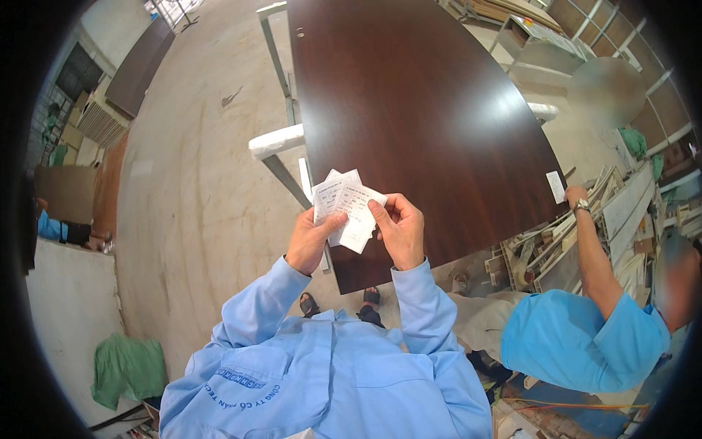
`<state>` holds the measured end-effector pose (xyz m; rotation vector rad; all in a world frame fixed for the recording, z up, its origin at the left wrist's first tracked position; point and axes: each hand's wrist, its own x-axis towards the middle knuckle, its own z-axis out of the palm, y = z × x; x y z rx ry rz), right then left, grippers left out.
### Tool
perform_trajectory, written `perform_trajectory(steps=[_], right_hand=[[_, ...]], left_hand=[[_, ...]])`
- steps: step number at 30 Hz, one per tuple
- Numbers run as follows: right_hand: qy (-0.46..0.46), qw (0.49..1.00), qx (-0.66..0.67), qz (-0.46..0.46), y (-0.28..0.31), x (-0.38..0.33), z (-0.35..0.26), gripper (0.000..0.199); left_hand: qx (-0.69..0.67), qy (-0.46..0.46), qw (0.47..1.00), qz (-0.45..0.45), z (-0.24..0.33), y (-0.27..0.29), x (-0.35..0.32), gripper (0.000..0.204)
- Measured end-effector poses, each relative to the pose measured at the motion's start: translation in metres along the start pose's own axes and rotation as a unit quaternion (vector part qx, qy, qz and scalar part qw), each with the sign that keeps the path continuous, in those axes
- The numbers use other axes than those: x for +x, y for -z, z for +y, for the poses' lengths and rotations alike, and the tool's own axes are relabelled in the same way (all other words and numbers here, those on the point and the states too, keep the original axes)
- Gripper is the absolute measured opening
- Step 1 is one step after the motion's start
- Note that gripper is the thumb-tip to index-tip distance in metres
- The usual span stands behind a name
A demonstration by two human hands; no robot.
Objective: The person organizes papers on a table, then retrieves a roll of tape. They proceed to wrap a large, dark brown wooden tabletop with corrugated cardboard, smoothing the material over the surface.
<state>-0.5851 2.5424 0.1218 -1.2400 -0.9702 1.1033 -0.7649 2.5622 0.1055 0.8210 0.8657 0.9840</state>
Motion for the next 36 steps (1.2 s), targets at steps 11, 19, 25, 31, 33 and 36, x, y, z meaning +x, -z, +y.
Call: perform_trajectory(steps=[11, 19, 25, 31, 33, 36], right_hand=[[0.114, 0.989, 0.032, 0.092, -0.012, 0.005, 0.001, 0.015], [0.012, 0.999, 0.013, -0.046, -0.038, -0.003, 0.018, 0.016], [-0.078, 0.975, 0.207, -0.031, -0.031, -0.003, 0.033, 0.015], [-0.071, 0.974, 0.217, -0.003, -0.03, -0.009, 0.035, 0.015], [-0.024, 0.986, 0.168, 0.0, -0.03, -0.011, 0.035, 0.015], [0.004, 0.985, 0.165, 0.048, -0.031, -0.013, 0.035, 0.015]], left_hand=[[-0.066, -0.025, 0.996, 0.059, -0.009, 0.047, -0.016, 0.03], [-0.079, -0.057, 0.994, 0.055, -0.006, 0.038, -0.027, 0.031], [-0.158, 0.007, 0.987, -0.002, -0.007, 0.046, -0.029, 0.037], [-0.104, 0.002, 0.995, 0.005, -0.008, 0.041, -0.031, 0.035], [0.032, -0.057, 0.998, 0.009, -0.008, 0.04, -0.032, 0.033], [0.021, 0.001, 1.0, 0.008, -0.01, 0.039, -0.032, 0.03]])
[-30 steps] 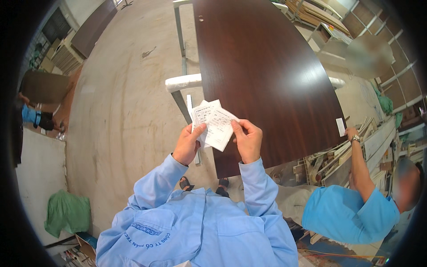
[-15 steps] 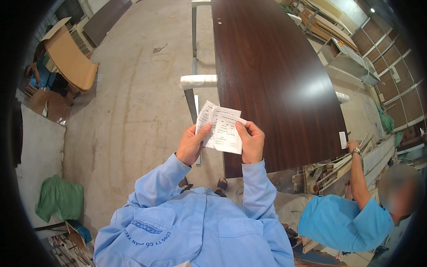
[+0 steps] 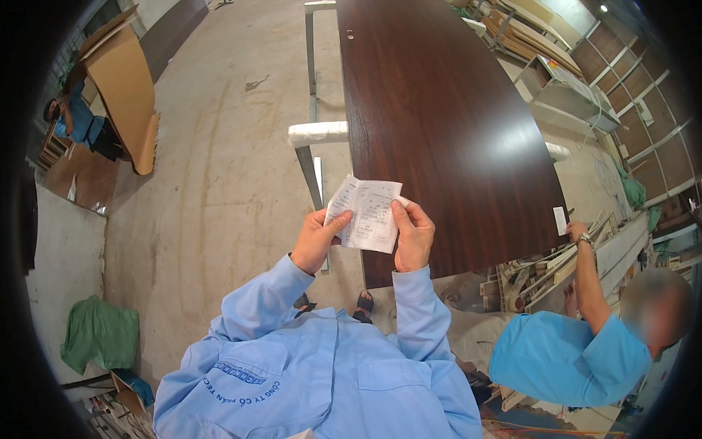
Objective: The person organizes papers on a table, then retrieves a roll of tape. They proceed to wrap a large, dark brown wooden tabletop with corrugated cardboard, smoothing the material over the surface.
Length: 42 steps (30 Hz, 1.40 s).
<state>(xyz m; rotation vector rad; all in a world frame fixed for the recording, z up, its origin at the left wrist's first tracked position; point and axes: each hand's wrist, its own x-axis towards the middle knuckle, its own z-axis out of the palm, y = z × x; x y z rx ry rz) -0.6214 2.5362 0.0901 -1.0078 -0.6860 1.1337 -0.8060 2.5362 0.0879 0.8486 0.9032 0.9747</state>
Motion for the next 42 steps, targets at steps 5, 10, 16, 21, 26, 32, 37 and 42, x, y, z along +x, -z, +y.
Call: perform_trajectory(steps=[5, 10, 16, 21, 26, 32, 37, 42], right_hand=[[0.014, 0.998, 0.059, 0.032, 0.01, 0.001, -0.005, 0.017], [0.0, 0.992, 0.122, 0.025, 0.043, 0.004, -0.026, 0.022], [0.054, 0.996, 0.063, 0.031, 0.042, -0.012, -0.029, 0.021], [0.012, 0.996, 0.093, -0.005, 0.028, -0.018, -0.036, 0.018], [-0.073, 0.991, 0.068, -0.087, 0.028, -0.016, -0.044, 0.015], [-0.055, 0.994, 0.063, -0.067, 0.009, -0.014, -0.022, 0.011], [0.109, 0.993, 0.028, 0.046, 0.026, -0.003, -0.051, 0.011], [0.151, 0.984, -0.095, 0.024, 0.018, -0.004, -0.046, 0.014]], left_hand=[[-0.111, 0.0, 0.994, 0.021, -0.004, -0.006, 0.001, 0.03], [-0.091, -0.016, 0.994, 0.05, -0.002, -0.008, 0.0, 0.029], [-0.115, -0.04, 0.991, 0.047, -0.006, -0.006, 0.002, 0.028], [-0.097, -0.058, 0.992, 0.05, -0.006, -0.012, 0.004, 0.026], [0.07, -0.166, 0.983, 0.035, 0.003, -0.019, -0.006, 0.035], [0.13, -0.085, 0.986, -0.051, -0.019, -0.013, -0.007, 0.033], [0.196, 0.0, 0.979, -0.064, -0.014, 0.029, -0.007, 0.01], [0.004, -0.095, 0.988, -0.119, 0.013, 0.02, -0.009, 0.008]])
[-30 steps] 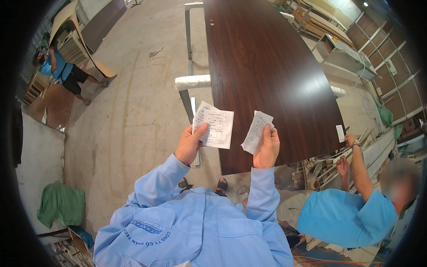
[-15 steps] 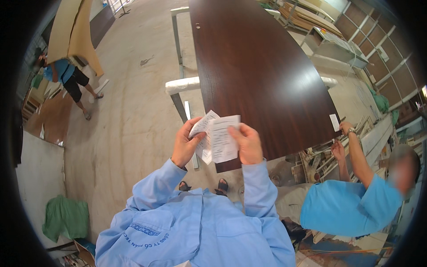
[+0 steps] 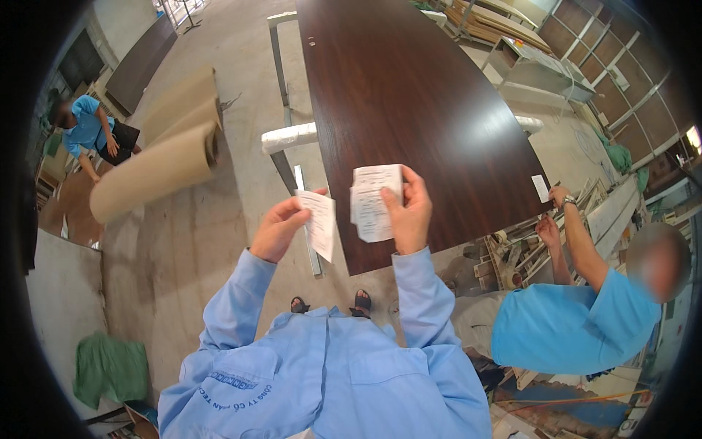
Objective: The person organizes papers on a table, then retrieves a roll of tape. They proceed to wrap a large, dark brown wooden tabletop with corrugated cardboard, smoothing the material over the surface.
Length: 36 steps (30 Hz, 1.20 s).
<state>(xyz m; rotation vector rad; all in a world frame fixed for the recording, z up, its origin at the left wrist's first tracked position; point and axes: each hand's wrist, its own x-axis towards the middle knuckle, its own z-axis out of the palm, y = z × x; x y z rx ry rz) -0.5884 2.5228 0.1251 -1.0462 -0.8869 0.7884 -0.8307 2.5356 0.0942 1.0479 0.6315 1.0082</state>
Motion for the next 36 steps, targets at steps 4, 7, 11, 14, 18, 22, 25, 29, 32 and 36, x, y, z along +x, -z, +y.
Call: perform_trajectory(steps=[4, 7, 11, 14, 18, 22, 25, 29, 32, 36], right_hand=[[-0.119, 0.985, -0.012, -0.121, -0.022, -0.022, 0.021, 0.015], [-0.102, 0.985, 0.008, -0.142, -0.023, -0.028, 0.025, 0.018], [-0.123, 0.986, -0.018, -0.109, -0.013, -0.029, 0.019, 0.046], [-0.104, 0.975, -0.058, -0.186, -0.013, -0.035, 0.025, 0.032], [-0.17, 0.97, -0.003, -0.173, -0.011, -0.041, 0.048, 0.022], [-0.155, 0.982, -0.054, -0.091, 0.011, -0.029, 0.057, 0.021], [-0.187, 0.975, 0.067, -0.098, 0.034, -0.011, 0.041, 0.019], [-0.243, 0.941, 0.134, -0.193, 0.019, -0.017, 0.03, 0.015], [-0.31, 0.897, 0.132, -0.287, -0.023, -0.044, 0.039, 0.018], [-0.216, 0.953, 0.061, -0.202, -0.013, -0.045, 0.038, 0.017]], left_hand=[[-0.005, 0.045, 0.998, -0.044, -0.011, -0.037, 0.006, 0.011], [0.063, 0.054, 0.994, 0.069, -0.022, -0.043, 0.004, 0.011], [0.054, 0.012, 0.983, 0.175, -0.03, -0.03, -0.001, 0.014], [0.104, -0.001, 0.983, 0.152, -0.033, -0.024, -0.005, 0.016], [0.093, -0.03, 0.98, 0.172, -0.035, -0.023, -0.004, 0.018], [0.113, -0.106, 0.974, 0.167, -0.027, -0.013, -0.007, 0.031], [0.137, -0.122, 0.975, 0.128, -0.016, 0.002, -0.017, 0.08], [0.071, -0.091, 0.99, 0.083, -0.017, -0.002, -0.024, 0.075], [0.051, -0.073, 0.993, 0.082, -0.03, -0.021, -0.019, 0.068], [0.059, 0.053, 0.995, 0.063, -0.029, 0.011, -0.045, 0.046]])
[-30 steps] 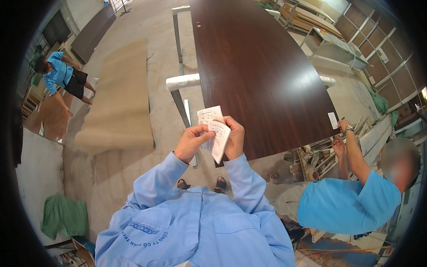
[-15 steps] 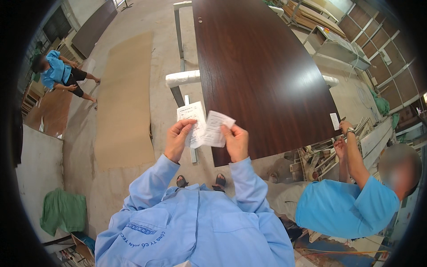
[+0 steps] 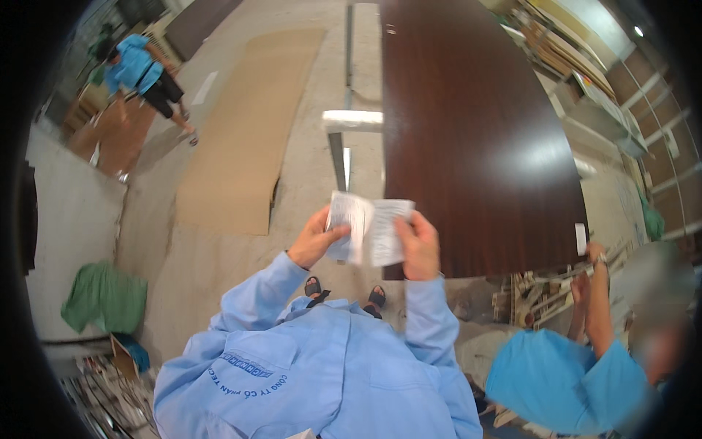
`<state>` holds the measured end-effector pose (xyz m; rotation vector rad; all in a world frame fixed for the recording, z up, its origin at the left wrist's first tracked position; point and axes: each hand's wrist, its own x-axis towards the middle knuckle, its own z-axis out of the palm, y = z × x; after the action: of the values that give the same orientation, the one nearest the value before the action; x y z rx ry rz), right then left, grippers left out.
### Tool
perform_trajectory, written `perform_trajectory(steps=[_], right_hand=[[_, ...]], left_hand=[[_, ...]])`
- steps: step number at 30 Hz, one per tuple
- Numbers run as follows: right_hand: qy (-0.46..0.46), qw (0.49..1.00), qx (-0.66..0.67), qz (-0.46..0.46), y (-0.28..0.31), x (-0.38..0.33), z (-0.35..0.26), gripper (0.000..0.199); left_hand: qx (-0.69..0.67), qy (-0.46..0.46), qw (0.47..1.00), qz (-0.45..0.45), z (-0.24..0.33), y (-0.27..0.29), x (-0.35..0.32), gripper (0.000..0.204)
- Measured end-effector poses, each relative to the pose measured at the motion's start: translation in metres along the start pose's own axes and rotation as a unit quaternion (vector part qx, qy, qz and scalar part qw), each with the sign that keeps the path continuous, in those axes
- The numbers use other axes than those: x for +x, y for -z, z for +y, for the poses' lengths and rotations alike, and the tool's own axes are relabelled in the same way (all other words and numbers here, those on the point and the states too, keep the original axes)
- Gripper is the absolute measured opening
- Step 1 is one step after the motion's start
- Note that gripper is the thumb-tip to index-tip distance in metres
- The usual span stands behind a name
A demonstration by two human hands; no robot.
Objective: The person organizes papers on a table, then retrieves a roll of tape. They proceed to wrap a large, dark brown wooden tabletop with corrugated cardboard, smoothing the material over the surface.
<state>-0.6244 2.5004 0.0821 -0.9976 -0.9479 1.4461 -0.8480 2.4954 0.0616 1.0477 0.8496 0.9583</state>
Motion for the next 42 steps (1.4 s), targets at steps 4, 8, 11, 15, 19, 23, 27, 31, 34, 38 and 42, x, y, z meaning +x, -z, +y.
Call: perform_trajectory(steps=[4, 8, 11, 15, 19, 23, 27, 31, 34, 38, 42], right_hand=[[-0.03, 0.999, -0.011, 0.025, 0.054, -0.008, -0.007, 0.016], [-0.029, 0.998, -0.032, 0.038, 0.078, -0.007, 0.006, 0.012], [-0.032, 0.998, -0.031, 0.035, 0.075, -0.004, 0.019, 0.011], [-0.057, 0.997, -0.05, 0.021, 0.065, 0.005, 0.029, 0.01], [-0.065, 0.996, -0.055, -0.022, 0.038, 0.018, 0.038, 0.009], [-0.11, 0.983, -0.101, -0.106, -0.017, 0.017, 0.061, 0.004], [-0.218, 0.916, -0.205, -0.267, -0.085, -0.014, 0.107, 0.012], [-0.223, 0.914, -0.125, -0.316, -0.11, -0.029, 0.121, 0.017], [-0.243, 0.916, -0.14, -0.286, -0.099, -0.026, 0.106, 0.017], [-0.176, 0.94, -0.162, -0.243, -0.077, -0.019, 0.084, 0.019], [-0.143, 0.942, -0.205, -0.225, -0.067, -0.026, 0.074, 0.023]], left_hand=[[0.157, 0.17, 0.961, -0.153, -0.043, 0.129, -0.096, 0.032], [0.043, 0.508, 0.858, -0.065, -0.181, 0.196, -0.232, 0.038], [0.157, 0.578, 0.795, -0.097, -0.25, 0.189, -0.317, 0.034], [-0.047, 0.473, 0.878, 0.062, -0.239, 0.14, -0.339, 0.033], [-0.054, 0.406, 0.901, 0.139, -0.208, 0.112, -0.317, 0.032], [0.049, 0.456, 0.877, 0.144, -0.247, 0.116, -0.314, 0.035], [0.25, 0.475, 0.827, 0.168, -0.309, 0.129, -0.312, 0.041], [0.269, 0.469, 0.815, 0.208, -0.325, 0.139, -0.316, 0.038], [0.322, 0.488, 0.795, 0.16, -0.313, 0.146, -0.32, 0.041], [0.386, 0.486, 0.778, 0.1, -0.293, 0.157, -0.312, 0.043], [0.419, 0.431, 0.793, 0.101, -0.256, 0.176, -0.302, 0.044]])
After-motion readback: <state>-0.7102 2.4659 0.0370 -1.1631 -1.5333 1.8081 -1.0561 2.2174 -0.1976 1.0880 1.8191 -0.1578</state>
